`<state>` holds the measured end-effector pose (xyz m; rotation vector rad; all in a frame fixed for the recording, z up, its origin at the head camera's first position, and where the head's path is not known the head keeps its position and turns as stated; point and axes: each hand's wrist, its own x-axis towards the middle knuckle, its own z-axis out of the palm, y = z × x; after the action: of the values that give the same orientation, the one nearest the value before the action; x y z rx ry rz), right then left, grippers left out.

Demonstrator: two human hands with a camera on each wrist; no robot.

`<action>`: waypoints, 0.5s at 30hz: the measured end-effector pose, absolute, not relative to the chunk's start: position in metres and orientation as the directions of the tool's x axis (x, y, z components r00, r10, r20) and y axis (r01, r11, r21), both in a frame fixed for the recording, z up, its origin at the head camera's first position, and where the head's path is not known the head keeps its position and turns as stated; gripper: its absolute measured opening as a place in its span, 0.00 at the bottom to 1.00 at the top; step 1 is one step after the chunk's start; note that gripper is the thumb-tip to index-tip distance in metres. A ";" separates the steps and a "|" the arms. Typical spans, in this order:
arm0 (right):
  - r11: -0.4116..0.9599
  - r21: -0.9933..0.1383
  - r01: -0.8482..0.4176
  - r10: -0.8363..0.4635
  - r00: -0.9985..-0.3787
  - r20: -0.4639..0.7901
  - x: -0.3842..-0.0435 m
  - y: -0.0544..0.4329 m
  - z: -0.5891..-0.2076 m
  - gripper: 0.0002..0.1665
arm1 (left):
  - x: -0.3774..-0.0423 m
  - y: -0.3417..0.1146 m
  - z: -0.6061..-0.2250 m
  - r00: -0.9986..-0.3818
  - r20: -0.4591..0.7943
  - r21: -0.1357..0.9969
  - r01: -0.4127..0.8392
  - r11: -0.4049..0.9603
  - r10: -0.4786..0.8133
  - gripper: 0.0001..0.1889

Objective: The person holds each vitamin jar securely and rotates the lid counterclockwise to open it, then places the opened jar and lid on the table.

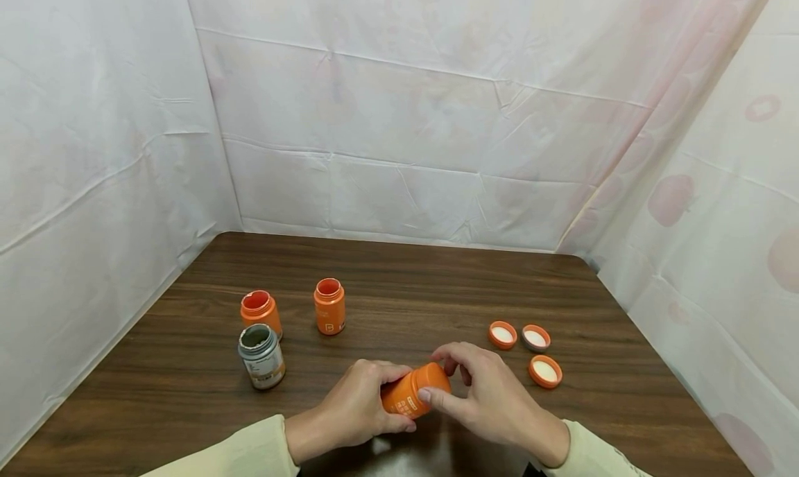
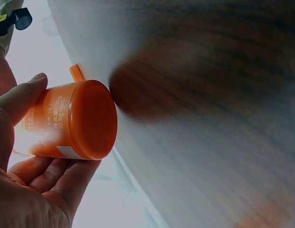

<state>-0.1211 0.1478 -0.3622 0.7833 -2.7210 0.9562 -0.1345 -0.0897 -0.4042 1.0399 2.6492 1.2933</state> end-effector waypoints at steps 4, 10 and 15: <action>0.674 -0.548 -0.496 -0.414 -0.868 0.276 -0.122 0.147 -0.362 0.22 | -0.135 -0.090 -0.405 -0.780 0.263 0.703 0.558 0.441 0.569 0.25; 0.645 -0.567 -0.512 -0.437 -0.856 0.276 -0.123 0.147 -0.362 0.18 | -0.135 -0.090 -0.405 -0.777 0.270 0.695 0.566 0.444 0.568 0.25; 0.613 -0.553 -0.565 -0.471 -0.823 0.318 -0.123 0.149 -0.363 0.19 | -0.135 -0.090 -0.405 -0.773 0.278 0.692 0.573 0.439 0.570 0.25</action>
<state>-0.1232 0.1487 -0.3626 0.8704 -2.6930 0.9968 -0.1351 -0.0899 -0.4050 1.0587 2.6684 1.2852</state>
